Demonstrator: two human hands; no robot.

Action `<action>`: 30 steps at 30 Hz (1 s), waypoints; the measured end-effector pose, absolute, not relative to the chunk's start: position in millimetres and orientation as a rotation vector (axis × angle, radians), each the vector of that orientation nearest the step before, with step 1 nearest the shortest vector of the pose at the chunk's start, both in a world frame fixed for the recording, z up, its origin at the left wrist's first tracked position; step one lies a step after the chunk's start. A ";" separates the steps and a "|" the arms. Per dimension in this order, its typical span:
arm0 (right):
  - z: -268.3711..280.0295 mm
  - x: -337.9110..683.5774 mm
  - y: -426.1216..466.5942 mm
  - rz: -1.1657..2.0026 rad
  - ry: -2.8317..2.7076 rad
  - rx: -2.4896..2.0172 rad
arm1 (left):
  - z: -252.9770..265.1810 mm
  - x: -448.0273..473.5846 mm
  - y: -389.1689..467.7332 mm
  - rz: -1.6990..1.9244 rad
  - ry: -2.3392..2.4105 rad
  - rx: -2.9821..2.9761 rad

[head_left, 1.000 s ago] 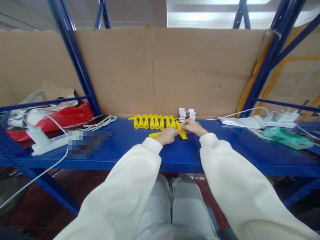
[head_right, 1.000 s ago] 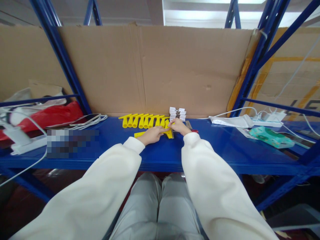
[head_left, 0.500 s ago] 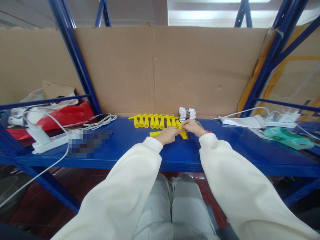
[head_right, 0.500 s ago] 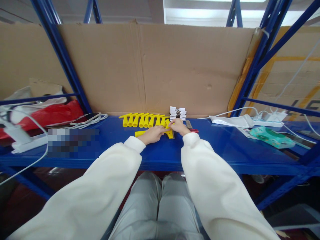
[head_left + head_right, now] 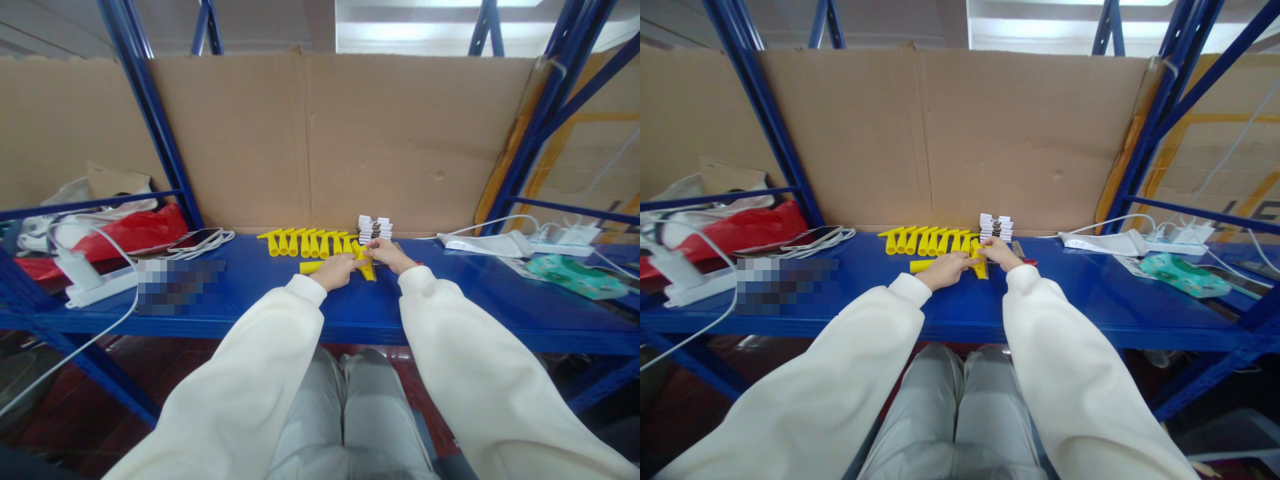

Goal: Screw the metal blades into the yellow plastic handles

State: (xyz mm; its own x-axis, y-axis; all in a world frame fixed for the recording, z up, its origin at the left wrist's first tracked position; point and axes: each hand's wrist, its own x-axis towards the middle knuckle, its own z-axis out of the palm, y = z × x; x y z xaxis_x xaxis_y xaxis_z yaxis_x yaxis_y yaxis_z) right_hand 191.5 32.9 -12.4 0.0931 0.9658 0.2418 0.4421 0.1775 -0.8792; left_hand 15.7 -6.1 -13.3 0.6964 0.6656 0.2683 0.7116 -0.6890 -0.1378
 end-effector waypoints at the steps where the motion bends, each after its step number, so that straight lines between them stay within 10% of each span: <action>1: -12.3 192.0 33.0 0.693 -1.496 -1.415 | -13.2 15.8 -6.3 -0.290 -1.098 -2.678; 30: -1.9 192.0 12.8 1.380 -1.532 -1.189 | -21.4 14.3 6.3 -0.460 -1.296 -2.627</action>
State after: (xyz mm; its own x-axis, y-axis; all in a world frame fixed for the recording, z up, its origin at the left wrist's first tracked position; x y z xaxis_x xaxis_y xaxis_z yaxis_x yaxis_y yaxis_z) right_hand 192.0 12.8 -1.9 -0.2935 0.9544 -0.0552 0.1543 -0.0097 -0.9880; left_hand 14.3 6.3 -21.4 0.5731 0.7414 0.3491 0.7957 -0.6054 -0.0205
